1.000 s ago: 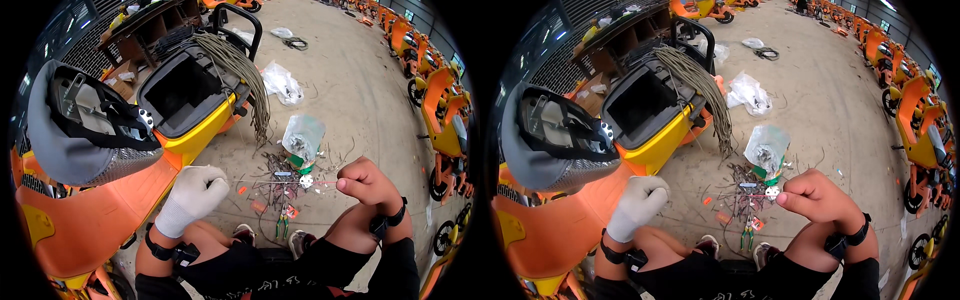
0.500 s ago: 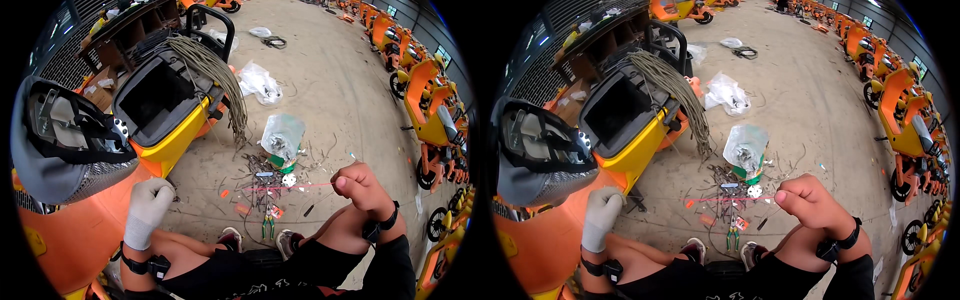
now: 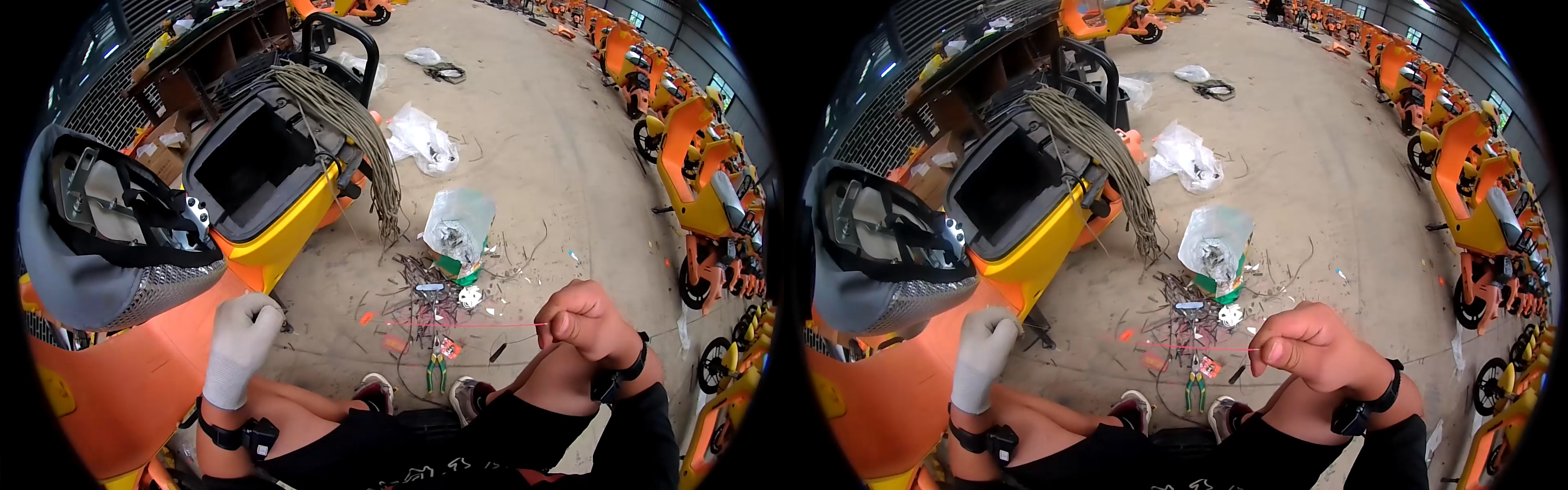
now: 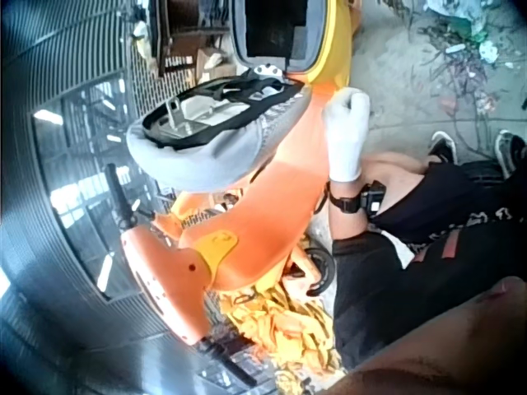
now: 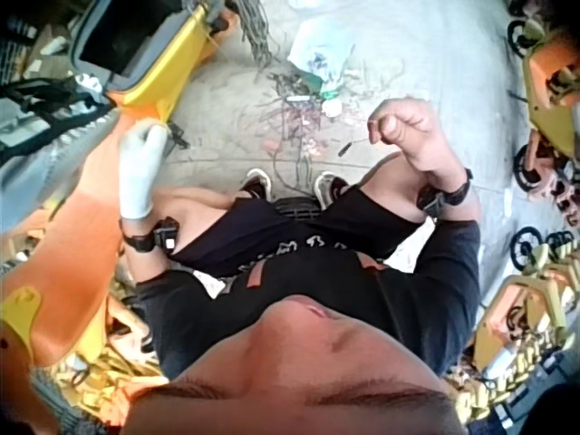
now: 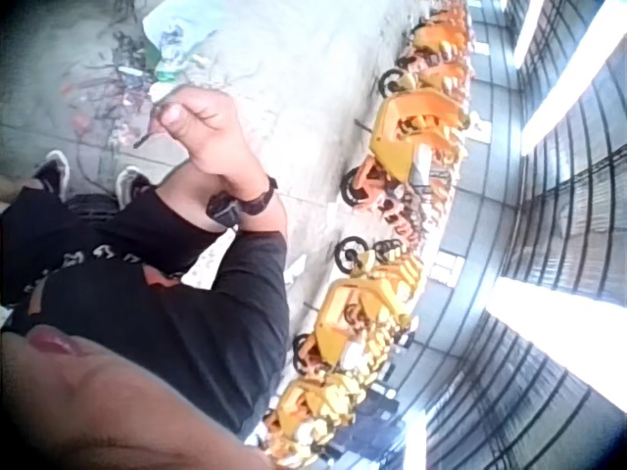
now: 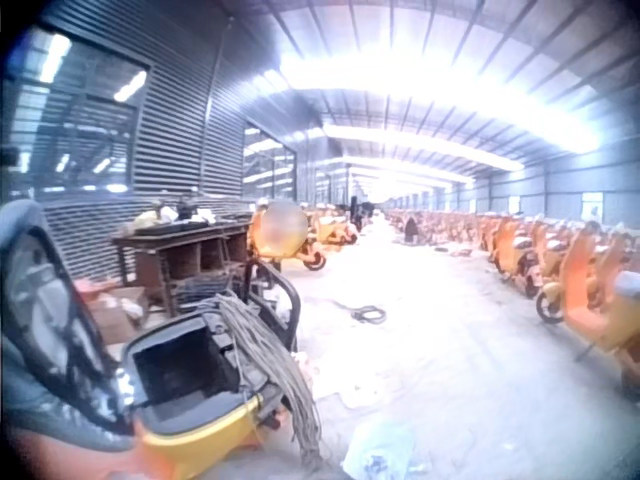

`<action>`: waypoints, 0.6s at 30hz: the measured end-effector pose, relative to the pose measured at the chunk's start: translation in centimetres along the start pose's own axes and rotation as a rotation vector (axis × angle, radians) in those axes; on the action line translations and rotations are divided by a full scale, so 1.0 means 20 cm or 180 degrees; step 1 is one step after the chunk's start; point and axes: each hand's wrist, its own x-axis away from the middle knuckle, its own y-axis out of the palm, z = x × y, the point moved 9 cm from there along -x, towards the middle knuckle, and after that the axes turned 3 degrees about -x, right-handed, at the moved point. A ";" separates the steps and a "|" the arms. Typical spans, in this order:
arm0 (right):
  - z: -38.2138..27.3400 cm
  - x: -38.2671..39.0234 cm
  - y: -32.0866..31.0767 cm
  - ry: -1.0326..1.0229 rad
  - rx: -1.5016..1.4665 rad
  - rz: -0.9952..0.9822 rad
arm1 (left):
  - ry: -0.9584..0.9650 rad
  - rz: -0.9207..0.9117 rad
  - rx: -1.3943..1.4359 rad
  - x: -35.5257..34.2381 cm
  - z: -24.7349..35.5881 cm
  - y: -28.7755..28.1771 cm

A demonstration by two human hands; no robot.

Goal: The person strips insulation from multiple electrical wires using pliers and twists the bare ends together by hand while sitting in a large assembly bay filled with electric scooters.

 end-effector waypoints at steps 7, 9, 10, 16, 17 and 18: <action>-0.04 0.04 0.06 -0.0557 -0.0337 -0.0136 | 0.0303 0.0047 -0.0045 0.01 0.04 0.00; -0.01 0.07 0.05 -0.0619 -0.0429 -0.0211 | 0.0314 0.0021 -0.0064 0.01 0.07 0.03; -0.01 0.07 0.05 -0.0640 -0.0489 -0.0202 | 0.0342 0.0090 -0.0138 0.02 0.07 0.02; -0.04 0.06 0.05 -0.0779 -0.0782 -0.0144 | 0.0420 0.0225 -0.0283 0.03 0.11 0.01; -0.05 0.06 0.05 -0.0794 -0.0834 -0.0073 | 0.0424 0.0227 -0.0253 0.03 0.11 0.01; -0.05 0.06 0.04 -0.0808 -0.0884 0.0000 | 0.0428 0.0228 -0.0222 0.03 0.12 0.01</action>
